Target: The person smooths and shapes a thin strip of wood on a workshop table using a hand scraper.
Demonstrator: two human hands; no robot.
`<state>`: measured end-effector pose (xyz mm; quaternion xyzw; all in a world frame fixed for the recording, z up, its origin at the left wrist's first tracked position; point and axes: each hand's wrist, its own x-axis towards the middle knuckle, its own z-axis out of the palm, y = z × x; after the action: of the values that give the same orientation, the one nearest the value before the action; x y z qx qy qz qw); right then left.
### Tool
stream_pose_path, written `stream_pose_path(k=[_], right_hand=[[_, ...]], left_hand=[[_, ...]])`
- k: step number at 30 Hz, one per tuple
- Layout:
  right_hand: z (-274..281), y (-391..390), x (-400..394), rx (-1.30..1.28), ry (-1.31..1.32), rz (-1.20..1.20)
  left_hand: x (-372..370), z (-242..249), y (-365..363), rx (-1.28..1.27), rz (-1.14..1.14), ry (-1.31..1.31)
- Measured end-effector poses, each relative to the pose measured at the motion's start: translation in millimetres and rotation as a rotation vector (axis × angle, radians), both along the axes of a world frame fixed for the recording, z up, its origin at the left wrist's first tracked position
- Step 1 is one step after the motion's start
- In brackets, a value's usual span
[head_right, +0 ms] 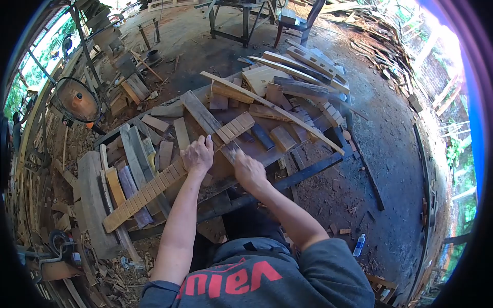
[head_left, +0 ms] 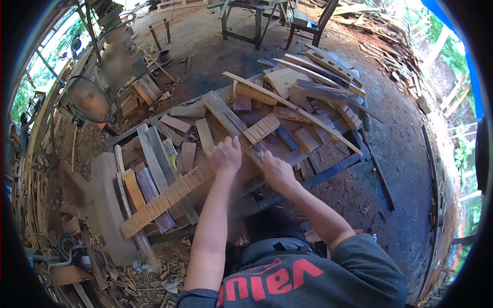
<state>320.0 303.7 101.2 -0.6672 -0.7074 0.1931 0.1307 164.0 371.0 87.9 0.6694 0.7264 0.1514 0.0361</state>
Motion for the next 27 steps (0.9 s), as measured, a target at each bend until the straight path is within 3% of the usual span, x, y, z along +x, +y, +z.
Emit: stream_pose_path(k=[4,8,10,22,27], right_hand=[[-9,-88,49,0.000,0.040,-0.015],[14,-113,66,-0.098,0.032,-0.041],[11,-102,64,0.051,0.092,-0.025],[-4,-43,37,-0.013,-0.015,-0.071],[-5,34,-3,0.027,0.024,-0.075]], left_hand=[[0,-2,-2,0.010,-0.002,-0.003],[0,-5,-1,0.031,0.002,-0.013],[1,-8,-1,0.048,-0.004,-0.018],[-1,5,-4,-0.011,-0.068,0.033],[1,1,-3,0.011,-0.020,0.020]])
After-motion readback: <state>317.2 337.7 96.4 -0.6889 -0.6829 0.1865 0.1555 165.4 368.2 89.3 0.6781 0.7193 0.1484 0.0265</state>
